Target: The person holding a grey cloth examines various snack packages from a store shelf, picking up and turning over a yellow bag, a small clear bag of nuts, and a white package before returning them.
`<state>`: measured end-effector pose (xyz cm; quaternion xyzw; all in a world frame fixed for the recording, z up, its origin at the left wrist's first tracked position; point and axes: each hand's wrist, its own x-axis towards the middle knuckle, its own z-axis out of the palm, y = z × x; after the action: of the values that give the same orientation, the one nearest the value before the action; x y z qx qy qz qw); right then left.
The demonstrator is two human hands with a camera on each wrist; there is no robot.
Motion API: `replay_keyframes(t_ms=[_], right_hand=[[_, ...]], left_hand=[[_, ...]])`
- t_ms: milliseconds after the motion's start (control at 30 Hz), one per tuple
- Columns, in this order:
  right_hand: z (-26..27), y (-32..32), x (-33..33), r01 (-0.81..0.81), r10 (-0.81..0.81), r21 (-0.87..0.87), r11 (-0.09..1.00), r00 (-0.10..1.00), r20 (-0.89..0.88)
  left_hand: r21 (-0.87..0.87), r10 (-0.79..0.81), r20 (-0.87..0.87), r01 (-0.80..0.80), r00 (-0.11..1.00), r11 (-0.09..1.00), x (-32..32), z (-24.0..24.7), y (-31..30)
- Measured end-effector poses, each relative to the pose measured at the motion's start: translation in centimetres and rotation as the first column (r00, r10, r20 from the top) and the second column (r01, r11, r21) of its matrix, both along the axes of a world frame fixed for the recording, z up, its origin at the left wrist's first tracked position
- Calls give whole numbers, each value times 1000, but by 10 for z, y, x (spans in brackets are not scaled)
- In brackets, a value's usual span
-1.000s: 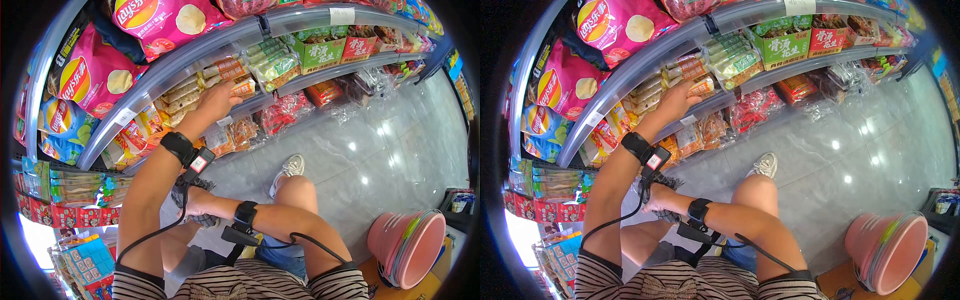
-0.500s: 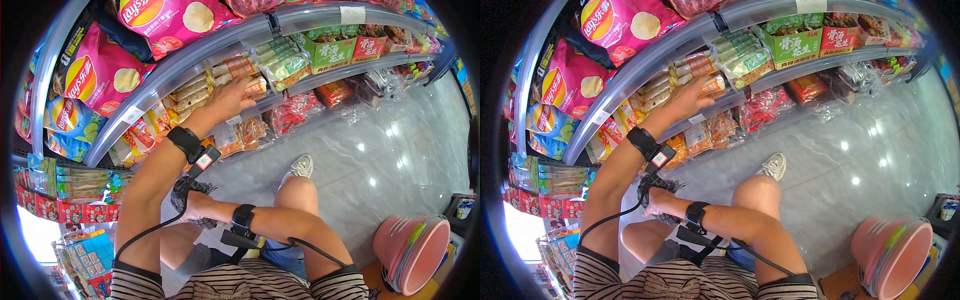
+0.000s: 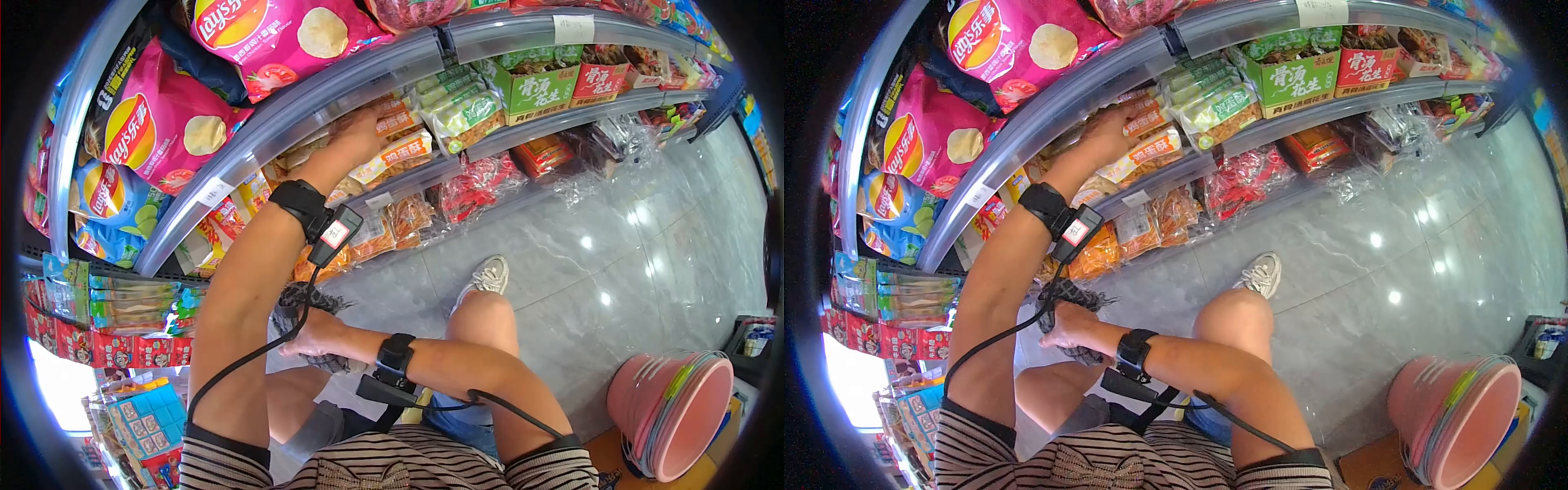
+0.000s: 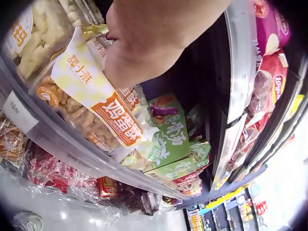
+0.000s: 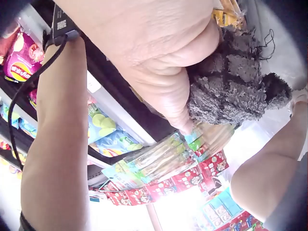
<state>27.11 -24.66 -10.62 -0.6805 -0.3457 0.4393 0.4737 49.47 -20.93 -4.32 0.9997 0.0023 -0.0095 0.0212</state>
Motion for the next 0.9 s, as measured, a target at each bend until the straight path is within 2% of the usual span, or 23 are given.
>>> replay_keyframes(t_ms=[67,133,233,267,367,433,467,533,567,600,633,667,733,800,833,867,900], right_hand=[[-11,7,-3,58,-63,93,994,997,51],[-21,13,-1,-5,-1,134,991,999,47],[-30,17,-1,-22,2,247,969,997,81],[-32,19,-3,-17,-12,293,956,995,96],[-25,14,6,-128,128,245,961,992,15],[-30,17,1,-56,51,252,966,998,25],[-23,15,2,-18,10,257,966,999,34],[-1,3,11,-128,129,-53,990,992,6],[-21,14,4,-13,27,245,969,998,-54],[-44,25,-3,113,-45,509,853,989,-143],[-54,23,5,-66,24,448,892,995,100],[-54,22,6,28,-28,86,996,1000,-2],[-73,29,9,73,-80,277,958,997,12],[-43,5,21,68,-66,39,997,996,-61],[-26,-6,28,54,-61,-82,995,994,-95],[-18,-10,30,143,-150,-137,980,988,-46],[-16,-11,31,231,-234,-186,955,972,5]], left_hand=[[27,16,-35,-15,999,1000,2,2,-2],[-5,62,-79,-62,995,998,2,9,-5],[-120,1,95,10,996,993,-12,18,-10],[-76,-64,201,81,977,994,-15,19,-8],[62,-249,441,248,862,967,-31,23,-3],[123,-346,525,334,777,935,-47,26,-2],[112,-354,531,350,770,930,-58,28,-2],[89,-367,540,383,757,920,-86,29,-4],[86,-365,560,386,744,919,-102,31,-5],[81,-356,579,383,734,920,-120,34,-5],[75,-345,596,378,725,923,-139,35,-5],[18,-297,607,361,737,932,-158,37,-3],[-97,-194,622,321,759,942,-198,39,7],[-372,46,587,219,808,902,-232,23,31],[-500,165,547,161,821,851,-245,15,43],[-696,327,417,68,848,715,-255,12,54],[-848,455,252,-32,854,529,-266,10,64]])
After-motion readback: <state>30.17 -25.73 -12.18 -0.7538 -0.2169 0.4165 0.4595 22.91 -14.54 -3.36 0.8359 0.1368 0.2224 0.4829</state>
